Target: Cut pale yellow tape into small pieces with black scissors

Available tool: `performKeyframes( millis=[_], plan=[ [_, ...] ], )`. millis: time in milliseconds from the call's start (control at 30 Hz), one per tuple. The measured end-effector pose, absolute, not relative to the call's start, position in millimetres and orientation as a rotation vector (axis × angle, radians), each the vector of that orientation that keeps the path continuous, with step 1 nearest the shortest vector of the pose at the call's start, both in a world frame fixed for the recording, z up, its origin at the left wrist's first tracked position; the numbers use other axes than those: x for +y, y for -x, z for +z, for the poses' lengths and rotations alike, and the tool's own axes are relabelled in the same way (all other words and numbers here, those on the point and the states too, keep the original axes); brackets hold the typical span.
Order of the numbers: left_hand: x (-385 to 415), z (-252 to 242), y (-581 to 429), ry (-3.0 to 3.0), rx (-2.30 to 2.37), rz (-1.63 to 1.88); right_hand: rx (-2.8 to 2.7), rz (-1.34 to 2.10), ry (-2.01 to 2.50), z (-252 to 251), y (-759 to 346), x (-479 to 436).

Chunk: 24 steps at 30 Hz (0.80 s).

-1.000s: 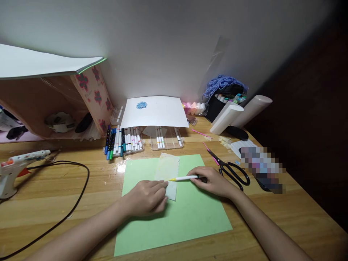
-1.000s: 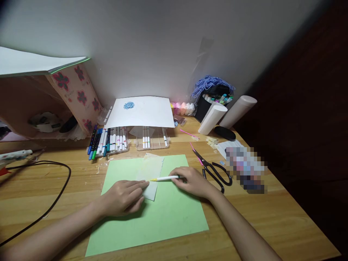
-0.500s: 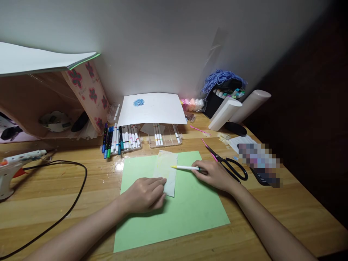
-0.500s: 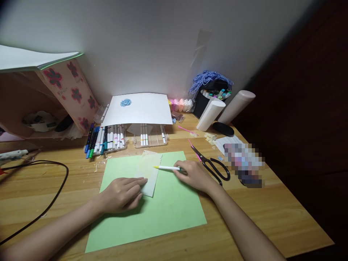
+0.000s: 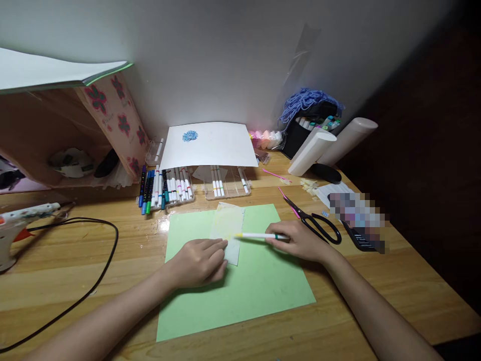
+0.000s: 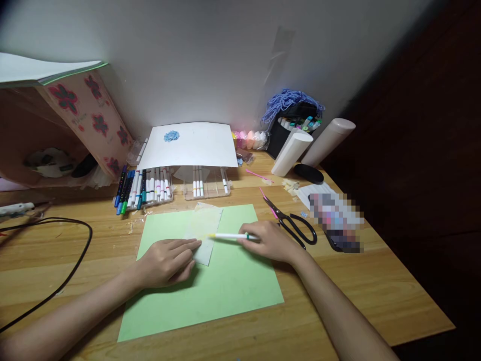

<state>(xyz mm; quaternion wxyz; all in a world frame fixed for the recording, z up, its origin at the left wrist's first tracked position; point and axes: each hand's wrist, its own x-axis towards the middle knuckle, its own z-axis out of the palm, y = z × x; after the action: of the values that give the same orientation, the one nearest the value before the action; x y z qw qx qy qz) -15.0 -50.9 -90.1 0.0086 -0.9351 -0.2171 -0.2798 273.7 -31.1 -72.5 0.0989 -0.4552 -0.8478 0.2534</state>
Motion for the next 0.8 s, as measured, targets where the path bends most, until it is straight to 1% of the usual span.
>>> performKeyframes(
  millis=[67, 233, 367, 433, 533, 600, 733, 800],
  plan=[
    [-50.6, -89.9, 15.1, 2.91, -0.678, -0.867, -2.562, 0.801, 1.313, -73.2, -272.8, -32.1],
    [-49.7, -90.3, 15.6, 2.905, -0.678, -0.866, -2.44, 0.562, 1.57, -73.7, -274.4, -30.2],
    [-49.2, -90.0, 15.7, 2.906, -0.676, -0.855, -2.535, 0.77, 1.365, -73.1, -274.5, -31.4],
    [-49.1, -89.4, 15.5, 2.907, -0.671, -0.854, -2.561, 0.795, 1.364, -73.4, -274.9, -31.2],
    [-49.2, -88.4, 15.3, 2.898, -0.675, -0.856, -2.466, 0.616, 1.56, -74.0, -278.3, -28.5],
    [-49.3, -88.1, 15.3, 2.894, -0.679, -0.854, -2.424, 0.583, 1.589, -73.5, -281.0, -27.0],
    [-49.2, -88.2, 15.2, 2.892, -0.679, -0.857, -2.537, 0.878, 1.389, -71.8, -283.1, -27.4],
    [-48.9, -88.4, 15.0, 2.888, -0.673, -0.868, -2.548, 0.89, 1.416, -71.5, -283.4, -27.3]
  ],
)
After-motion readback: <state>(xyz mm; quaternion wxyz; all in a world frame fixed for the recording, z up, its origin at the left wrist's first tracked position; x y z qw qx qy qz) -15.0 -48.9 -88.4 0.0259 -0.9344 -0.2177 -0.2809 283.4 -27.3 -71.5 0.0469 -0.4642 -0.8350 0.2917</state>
